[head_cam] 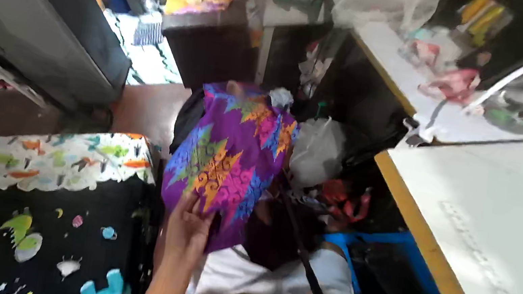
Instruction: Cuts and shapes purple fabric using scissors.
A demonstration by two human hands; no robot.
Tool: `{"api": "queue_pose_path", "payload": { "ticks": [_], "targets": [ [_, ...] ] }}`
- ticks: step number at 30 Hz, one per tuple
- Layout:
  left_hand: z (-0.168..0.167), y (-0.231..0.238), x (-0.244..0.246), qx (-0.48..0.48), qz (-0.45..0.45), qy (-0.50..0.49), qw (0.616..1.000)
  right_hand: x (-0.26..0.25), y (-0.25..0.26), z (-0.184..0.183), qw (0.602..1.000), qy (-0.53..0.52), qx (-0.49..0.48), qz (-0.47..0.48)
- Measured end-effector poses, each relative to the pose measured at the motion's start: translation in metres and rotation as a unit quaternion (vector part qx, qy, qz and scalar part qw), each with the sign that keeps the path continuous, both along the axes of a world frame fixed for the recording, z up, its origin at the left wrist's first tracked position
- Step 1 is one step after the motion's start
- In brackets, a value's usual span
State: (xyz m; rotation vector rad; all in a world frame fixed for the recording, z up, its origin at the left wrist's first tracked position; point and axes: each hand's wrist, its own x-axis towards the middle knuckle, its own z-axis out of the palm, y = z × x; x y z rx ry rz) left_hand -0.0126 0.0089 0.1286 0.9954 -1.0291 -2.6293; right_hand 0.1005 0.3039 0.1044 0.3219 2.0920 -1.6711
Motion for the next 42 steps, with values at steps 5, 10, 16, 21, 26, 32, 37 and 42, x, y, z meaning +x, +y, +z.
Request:
{"api": "queue_pose_path", "payload": {
  "ticks": [5, 10, 16, 21, 26, 32, 37, 42],
  "targets": [
    [-0.004, -0.007, 0.007, 0.018, 0.011, -0.036, 0.999, 0.01, -0.005, 0.001, 0.999, 0.015, -0.018, -0.025],
    [-0.011, -0.006, 0.006, 0.019, 0.008, -0.064, 0.998, 0.021, -0.015, 0.014, 0.997, -0.018, -0.078, 0.005],
    [-0.014, -0.004, 0.004, 0.033, 0.039, -0.041, 0.998, 0.028, -0.028, 0.018, 0.988, -0.036, -0.127, 0.078],
    [-0.012, 0.0, 0.007, 0.078, 0.094, -0.01, 0.992, 0.014, -0.043, 0.007, 0.992, -0.006, -0.118, 0.052],
    [-0.017, 0.008, 0.011, 0.045, 0.102, 0.004, 0.994, -0.047, -0.079, -0.047, 0.993, 0.078, -0.091, -0.003],
    [-0.019, 0.006, 0.009, 0.117, 0.121, -0.004, 0.986, -0.131, -0.142, -0.064, 0.98, 0.071, -0.129, -0.134],
    [-0.014, -0.007, 0.017, 0.064, 0.091, 0.012, 0.994, -0.114, -0.137, -0.058, 0.983, 0.065, -0.108, -0.132],
    [-0.008, 0.002, 0.042, 0.112, 0.071, 0.005, 0.991, -0.031, -0.108, -0.057, 0.981, 0.099, -0.097, -0.136]
  ]
}}
